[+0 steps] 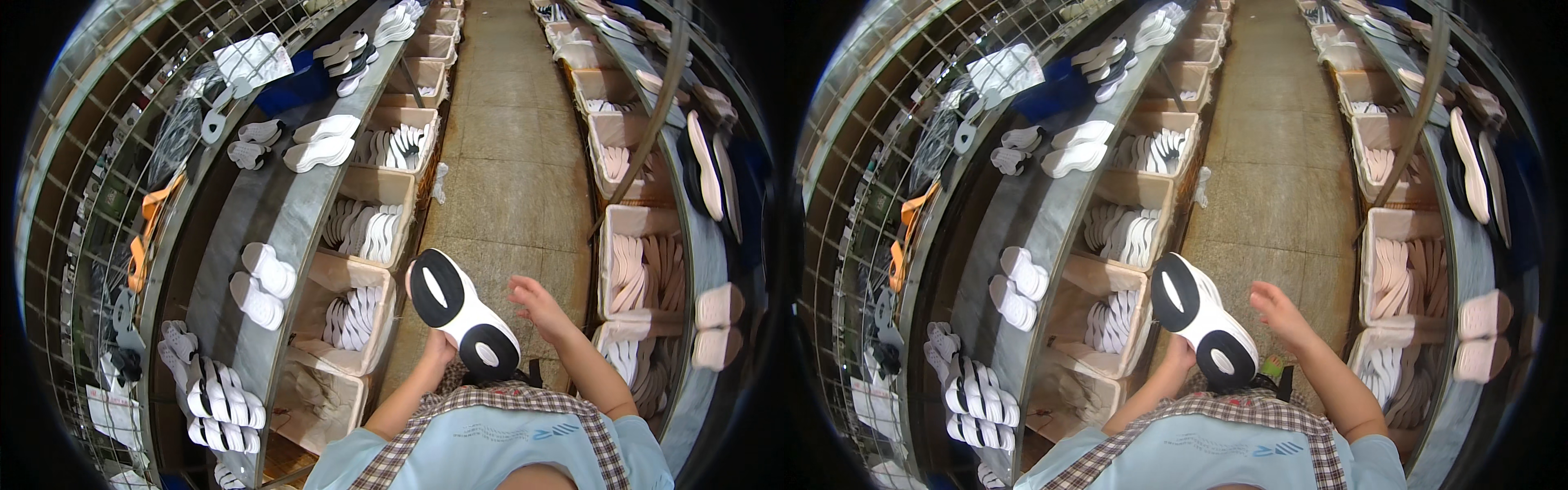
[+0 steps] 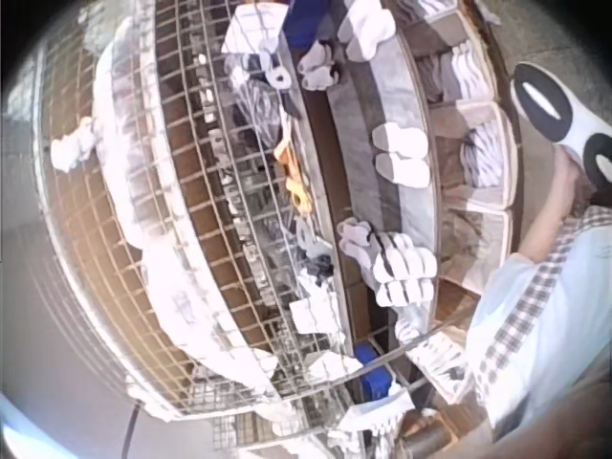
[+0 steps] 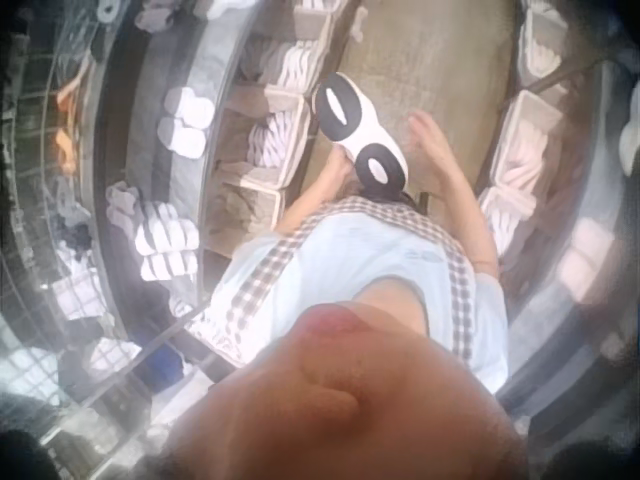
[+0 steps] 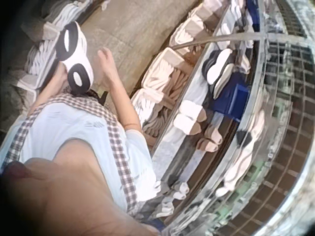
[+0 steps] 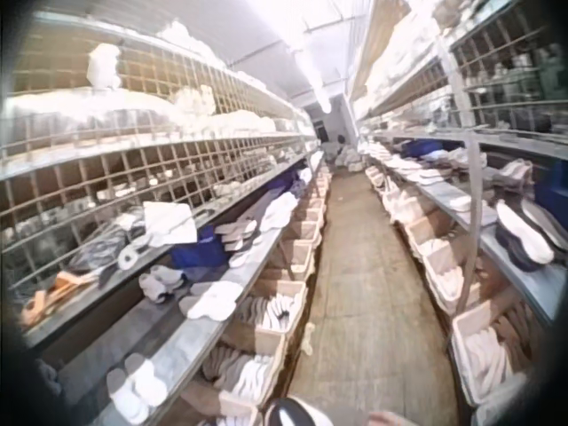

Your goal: The person repeatedly picks up pairs of white slippers from a shelf, inspects them by turning them over, and places them into a plastic bag. The person also uses a small brush to clean the sole of one slipper before bagging it.

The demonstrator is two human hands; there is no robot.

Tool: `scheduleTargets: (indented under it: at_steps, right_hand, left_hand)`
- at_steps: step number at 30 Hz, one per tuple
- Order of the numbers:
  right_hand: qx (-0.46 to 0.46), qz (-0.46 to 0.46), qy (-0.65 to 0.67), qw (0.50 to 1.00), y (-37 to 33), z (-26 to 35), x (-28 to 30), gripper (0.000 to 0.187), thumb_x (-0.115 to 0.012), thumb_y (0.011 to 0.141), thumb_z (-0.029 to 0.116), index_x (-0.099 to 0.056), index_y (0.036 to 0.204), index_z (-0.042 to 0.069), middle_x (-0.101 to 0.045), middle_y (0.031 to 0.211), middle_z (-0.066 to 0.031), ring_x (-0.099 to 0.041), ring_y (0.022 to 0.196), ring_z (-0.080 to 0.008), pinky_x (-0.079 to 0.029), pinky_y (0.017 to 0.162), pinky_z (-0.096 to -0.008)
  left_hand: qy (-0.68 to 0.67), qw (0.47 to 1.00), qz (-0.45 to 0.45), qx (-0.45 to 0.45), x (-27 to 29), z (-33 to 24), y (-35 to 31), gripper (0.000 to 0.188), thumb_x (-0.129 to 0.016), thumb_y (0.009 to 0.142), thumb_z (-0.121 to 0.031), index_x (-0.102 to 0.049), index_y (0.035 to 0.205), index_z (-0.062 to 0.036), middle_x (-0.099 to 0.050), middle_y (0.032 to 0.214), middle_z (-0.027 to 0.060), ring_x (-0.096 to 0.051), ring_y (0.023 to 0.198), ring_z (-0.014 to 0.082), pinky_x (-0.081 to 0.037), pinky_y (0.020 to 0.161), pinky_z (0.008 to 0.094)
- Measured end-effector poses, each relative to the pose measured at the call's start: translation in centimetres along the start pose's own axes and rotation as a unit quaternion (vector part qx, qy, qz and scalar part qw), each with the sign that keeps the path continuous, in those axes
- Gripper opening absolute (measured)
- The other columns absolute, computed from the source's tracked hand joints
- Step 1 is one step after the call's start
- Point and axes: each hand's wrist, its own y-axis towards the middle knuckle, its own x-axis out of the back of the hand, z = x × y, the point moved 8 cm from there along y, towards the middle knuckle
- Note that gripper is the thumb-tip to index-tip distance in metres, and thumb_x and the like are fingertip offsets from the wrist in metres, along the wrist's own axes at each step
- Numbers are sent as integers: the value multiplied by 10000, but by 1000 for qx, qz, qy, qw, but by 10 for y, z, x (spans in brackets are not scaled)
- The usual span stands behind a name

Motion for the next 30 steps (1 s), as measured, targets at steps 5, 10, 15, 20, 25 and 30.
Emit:
scheduleTargets:
  at_steps: [5, 10, 15, 20, 25, 30]
  right_hand:
    - [-56, -22, 89, 994, 93, 13, 52, 356, -584, 874, 330, -526, 1149, 112, -551, 1145, -9, -513, 1044, -147, -390, 816, -328]
    - [-98, -18, 90, 991, 189, 34, 89, 304, -612, 855, 312, -553, 1077, 114, -571, 1096, -5, -517, 1015, -145, -382, 804, -328]
    - [-109, -51, 150, 981, 267, 104, 133, 200, -594, 866, 253, -571, 1009, 116, -609, 1045, -18, -558, 955, -154, -419, 767, -341]
    - [-47, -67, 146, 986, 350, 173, 197, 180, -568, 876, 224, -577, 1019, 115, -629, 1030, -36, -581, 925, -161, -457, 706, -305]
    - [-155, -130, 123, 971, 436, 166, 304, 333, -597, 847, 328, -576, 1121, 139, -572, 1171, -12, -519, 1079, -170, -407, 789, -284]
    - [-254, -92, 122, 955, 521, 163, 446, 216, -597, 845, 341, -604, 995, 185, -656, 932, 57, -612, 849, -123, -468, 682, -312]
  left_hand:
    - [-67, 996, -33, -41, -15, -31, 67, 497, -459, 920, -436, -491, 1240, -58, -542, 1252, 81, -518, 1135, 243, -405, 979, 404]
    - [-51, 996, -49, -52, -39, -80, 163, 515, -435, 926, -459, -468, 1260, -68, -515, 1284, 73, -492, 1168, 236, -392, 990, 397]
    - [-24, 996, -34, -79, -102, -130, 265, 503, -387, 946, -431, -466, 1255, -42, -517, 1278, 92, -495, 1169, 244, -391, 992, 393]
    - [-79, 994, -28, -68, -162, -157, 370, 475, -461, 912, -426, -536, 1173, -36, -608, 1142, 89, -606, 953, 204, -497, 818, 345]
    - [-106, 990, -89, 1, -203, -153, 468, 373, -507, 899, -402, -554, 653, -126, -446, 437, 13, -397, 328, 150, -283, 308, 307]
    - [-107, 983, -78, -125, -284, -171, 538, 601, -495, 899, -479, -461, 1274, -11, -525, 1272, 118, -512, 1138, 223, -391, 982, 361]
